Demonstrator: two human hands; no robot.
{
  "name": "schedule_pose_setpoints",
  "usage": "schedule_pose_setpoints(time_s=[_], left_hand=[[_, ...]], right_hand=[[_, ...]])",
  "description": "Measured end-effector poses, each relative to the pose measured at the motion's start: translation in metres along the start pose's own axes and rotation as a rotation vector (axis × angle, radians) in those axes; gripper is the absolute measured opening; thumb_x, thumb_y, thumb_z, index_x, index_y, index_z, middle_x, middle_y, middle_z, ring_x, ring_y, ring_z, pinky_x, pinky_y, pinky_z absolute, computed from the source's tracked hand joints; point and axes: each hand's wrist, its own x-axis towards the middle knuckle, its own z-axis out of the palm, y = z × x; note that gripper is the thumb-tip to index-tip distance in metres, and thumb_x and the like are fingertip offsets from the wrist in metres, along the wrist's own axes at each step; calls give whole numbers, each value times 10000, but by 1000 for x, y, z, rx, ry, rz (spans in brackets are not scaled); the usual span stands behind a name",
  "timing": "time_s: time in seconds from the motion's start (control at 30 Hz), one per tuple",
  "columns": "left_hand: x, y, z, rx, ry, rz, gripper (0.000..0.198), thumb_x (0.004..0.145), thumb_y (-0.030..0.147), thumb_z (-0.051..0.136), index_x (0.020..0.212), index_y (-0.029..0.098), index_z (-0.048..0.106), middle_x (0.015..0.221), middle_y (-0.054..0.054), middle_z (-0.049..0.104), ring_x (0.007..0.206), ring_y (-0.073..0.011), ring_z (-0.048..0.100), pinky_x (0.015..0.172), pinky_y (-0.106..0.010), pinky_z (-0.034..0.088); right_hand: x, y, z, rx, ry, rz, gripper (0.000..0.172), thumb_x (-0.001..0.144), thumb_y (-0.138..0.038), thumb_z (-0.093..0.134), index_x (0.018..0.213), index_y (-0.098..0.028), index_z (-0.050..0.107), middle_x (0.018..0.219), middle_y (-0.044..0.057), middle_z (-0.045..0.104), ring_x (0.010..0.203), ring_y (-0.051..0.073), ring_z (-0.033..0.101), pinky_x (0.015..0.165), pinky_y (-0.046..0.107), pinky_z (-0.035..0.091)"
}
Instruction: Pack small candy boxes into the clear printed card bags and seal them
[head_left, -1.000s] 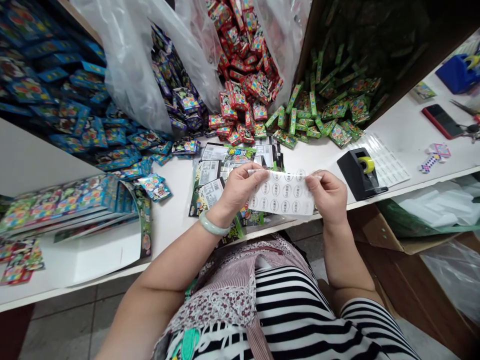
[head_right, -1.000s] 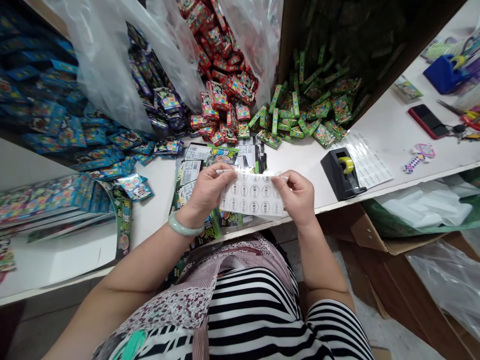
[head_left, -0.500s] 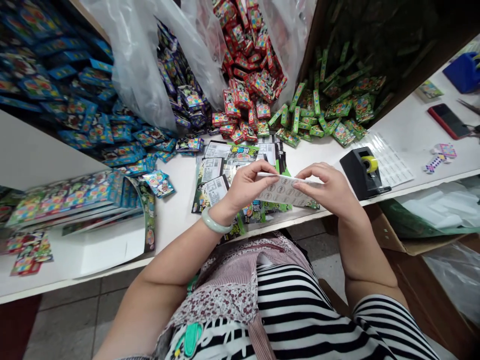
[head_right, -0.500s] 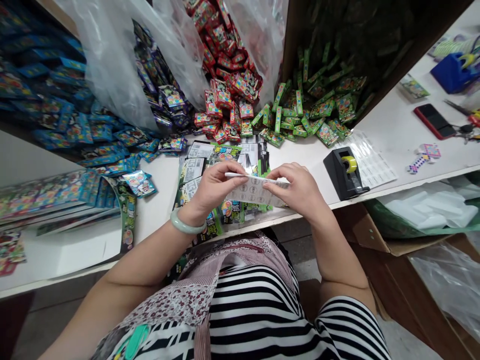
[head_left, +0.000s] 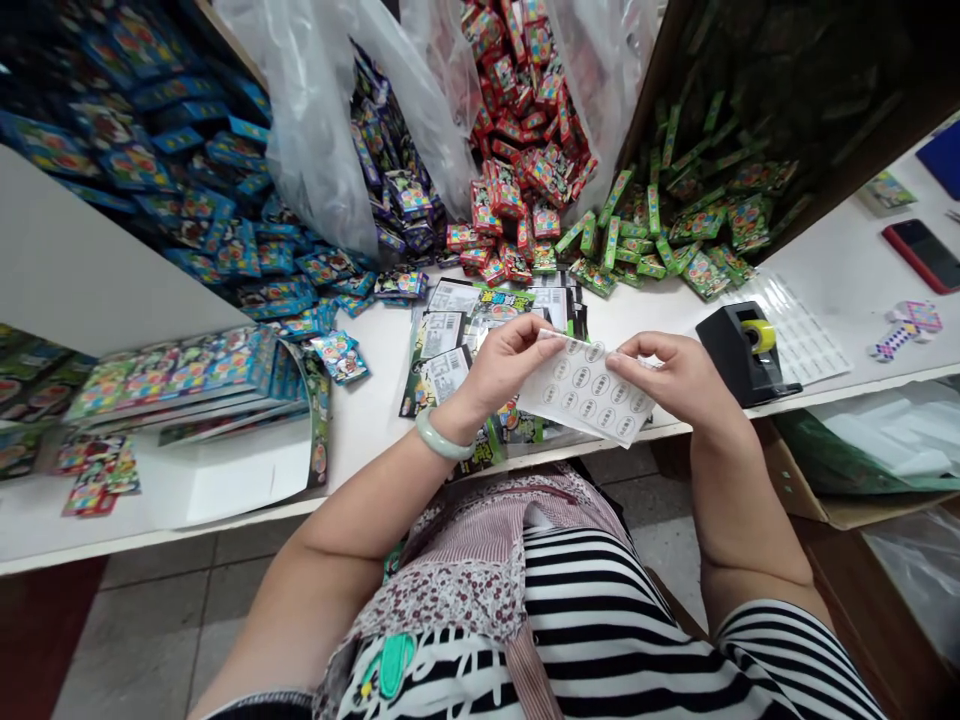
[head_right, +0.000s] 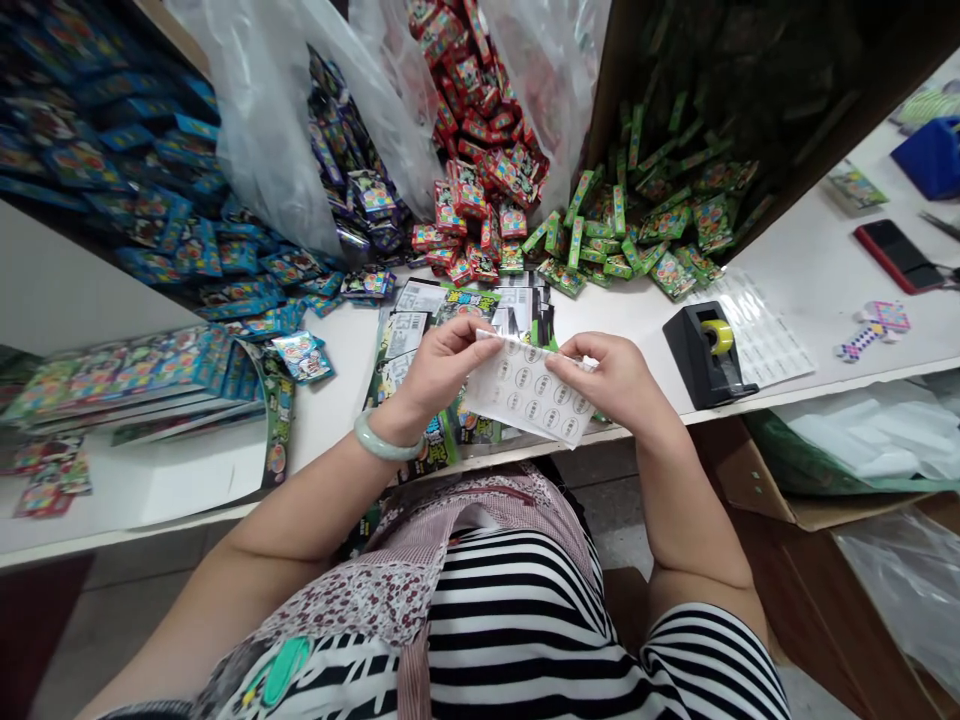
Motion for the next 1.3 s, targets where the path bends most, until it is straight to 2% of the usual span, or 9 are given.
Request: schedule_pose_setpoints(time_s=[0.2, 0.4, 0.53, 0.63, 0.8, 0.93, 1.03, 1.13, 1.3], left_hand=[[2, 0, 0, -8, -29, 39, 200, 762, 334, 748, 787, 189, 614, 752, 13, 624, 695, -116, 589, 645, -244, 491], [2, -6, -1, 41, 15, -49, 284, 793, 407, 729, 713, 181, 577, 656, 33, 544, 601, -92, 497, 563, -227, 411], [2, -9, -6, -23, -118, -87, 319, 751, 457, 768, 779, 182, 608, 735, 11, 617, 661, -109, 554, 606, -237, 455], [3, -16, -10, -47, -153, -126, 279, 747, 395, 773, 769, 182, 594, 714, 20, 606, 639, -100, 543, 596, -233, 450], [14, -36, -22, -36, -6, -159, 168, 740, 247, 731, 786, 172, 587, 723, 26, 611, 646, -94, 549, 614, -226, 445], [24, -52, -33, -62, 89, -217, 172, 720, 198, 708, 809, 177, 563, 753, 14, 643, 666, -116, 596, 644, -251, 484], [30, -59, -37, -47, 134, -227, 197, 713, 198, 712, 838, 178, 562, 745, 11, 648, 671, -129, 613, 668, -271, 504], [33, -63, -39, -14, 173, -237, 204, 706, 198, 714, 839, 177, 561, 723, 14, 639, 651, -128, 607, 648, -264, 499], [40, -64, -24, 18, 173, -277, 203, 711, 169, 704, 842, 175, 549, 729, 12, 648, 632, -125, 607, 624, -246, 493]], right_hand=[[1, 7, 4, 67, -24, 60, 289, 743, -461, 727, 650, -193, 676, 610, 3, 646, 529, 123, 524, 454, 237, 410], [1, 10, 6, 124, -60, 113, 318, 730, -477, 744, 631, -188, 654, 571, -8, 621, 492, 112, 505, 420, 224, 386], [5, 17, 5, 97, -40, 107, 311, 740, -478, 732, 636, -194, 662, 584, -3, 640, 509, 119, 526, 446, 231, 400], [8, 32, -1, 28, -14, 34, 272, 755, -475, 721, 772, -204, 703, 729, 25, 713, 649, 167, 622, 583, 291, 494], [-9, 76, -19, -225, 177, -51, 372, 794, -462, 709, 1060, -210, 646, 1066, 101, 721, 991, 268, 661, 889, 457, 511], [-35, 101, -14, -476, -88, -65, 357, 778, -386, 745, 1080, -223, 643, 1118, 108, 697, 1071, 317, 618, 901, 481, 490], [-42, 108, 0, -606, -154, -63, 354, 784, -290, 717, 1120, -206, 640, 1118, 110, 700, 1061, 326, 610, 882, 472, 481], [-42, 112, -1, -645, -91, -50, 357, 788, -277, 711, 1128, -180, 655, 1080, 119, 721, 991, 311, 630, 841, 448, 486], [-50, 104, -39, -582, 294, -140, 348, 813, -354, 732, 1123, -205, 677, 1049, 108, 734, 967, 293, 636, 825, 429, 504]])
